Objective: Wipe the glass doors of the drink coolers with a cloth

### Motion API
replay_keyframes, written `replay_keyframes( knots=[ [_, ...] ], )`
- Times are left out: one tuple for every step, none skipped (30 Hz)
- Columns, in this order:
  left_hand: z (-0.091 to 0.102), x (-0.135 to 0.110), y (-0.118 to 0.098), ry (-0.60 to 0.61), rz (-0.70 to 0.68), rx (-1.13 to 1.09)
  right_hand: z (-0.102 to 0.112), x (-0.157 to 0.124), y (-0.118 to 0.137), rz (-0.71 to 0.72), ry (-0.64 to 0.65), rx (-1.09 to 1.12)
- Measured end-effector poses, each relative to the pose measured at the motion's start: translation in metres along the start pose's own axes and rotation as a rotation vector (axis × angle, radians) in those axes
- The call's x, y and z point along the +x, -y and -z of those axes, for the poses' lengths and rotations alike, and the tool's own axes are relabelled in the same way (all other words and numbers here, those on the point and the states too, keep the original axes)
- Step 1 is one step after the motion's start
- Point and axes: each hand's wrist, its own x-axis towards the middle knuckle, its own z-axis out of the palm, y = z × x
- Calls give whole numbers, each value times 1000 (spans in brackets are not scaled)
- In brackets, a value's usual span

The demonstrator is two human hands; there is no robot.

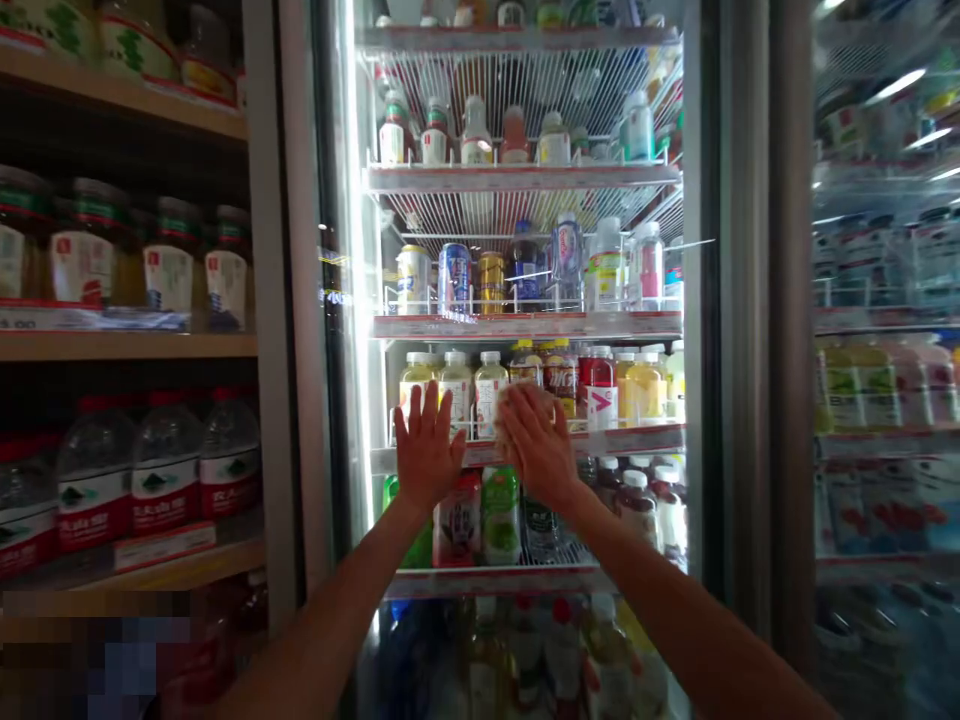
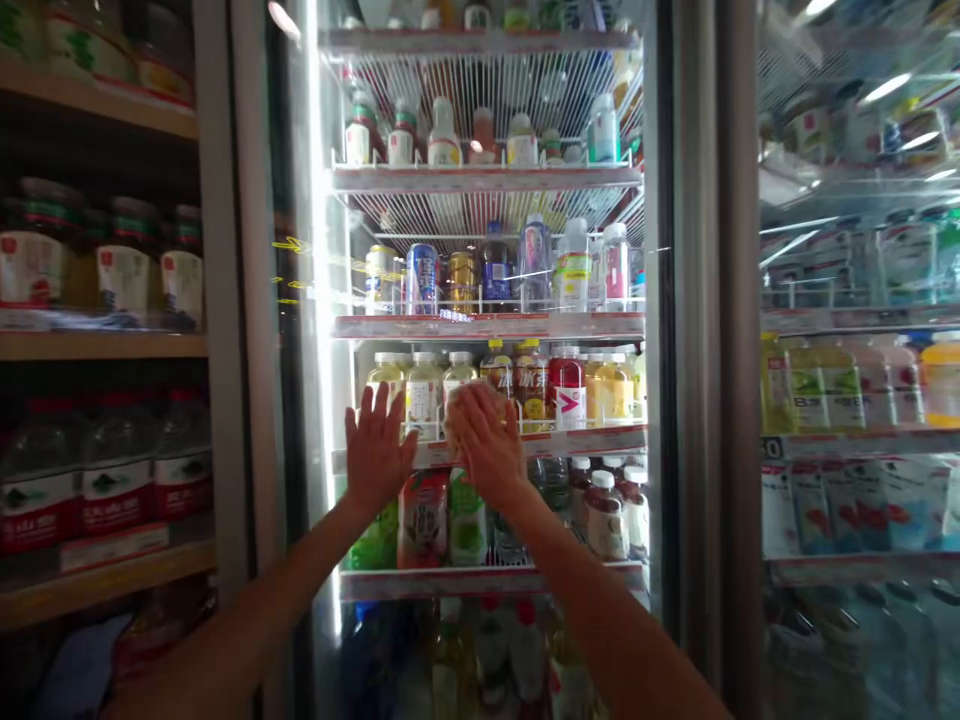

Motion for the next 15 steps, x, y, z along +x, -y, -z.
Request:
replay_keyframes(
  knots=[
    [0,0,0,7,1,0,1,0,0,13,14,6],
    [1,0,0,15,5,1,2,-1,-5,-25,-3,-5],
    [1,0,0,25,9,4,3,-2,-12,-106,-46,-26],
    [1,-1,0,35,13,8,4,-2,-19,-209,-103,-52],
    [0,-1,0,40,14,13,3,-2,-24,-300,-156,-73],
    [0,-1,-1,40,15,17,2,-2,-24,-350,-189,-82],
    [0,-2,-1,37,16,18,0,-1,-20,-342,-191,-75],
    [-1,-2,0,37,16,15,-2,-1,-11,-279,-154,-54],
    [-1,-2,0,38,16,10,-3,-1,-2,-179,-89,-25],
    [0,-2,0,40,17,4,-4,-3,7,-71,-26,3],
    [0,-2,1,41,17,-1,-4,-5,12,11,21,21],
    [1,-3,1,44,16,-3,-2,-9,12,48,39,26],
    [2,-4,1,50,12,-4,0,-14,6,31,26,16],
    [2,-5,1,52,7,-3,3,-19,-4,-40,-18,-9],
    [3,-6,1,54,4,1,6,-23,-15,-148,-83,-42]
  ],
)
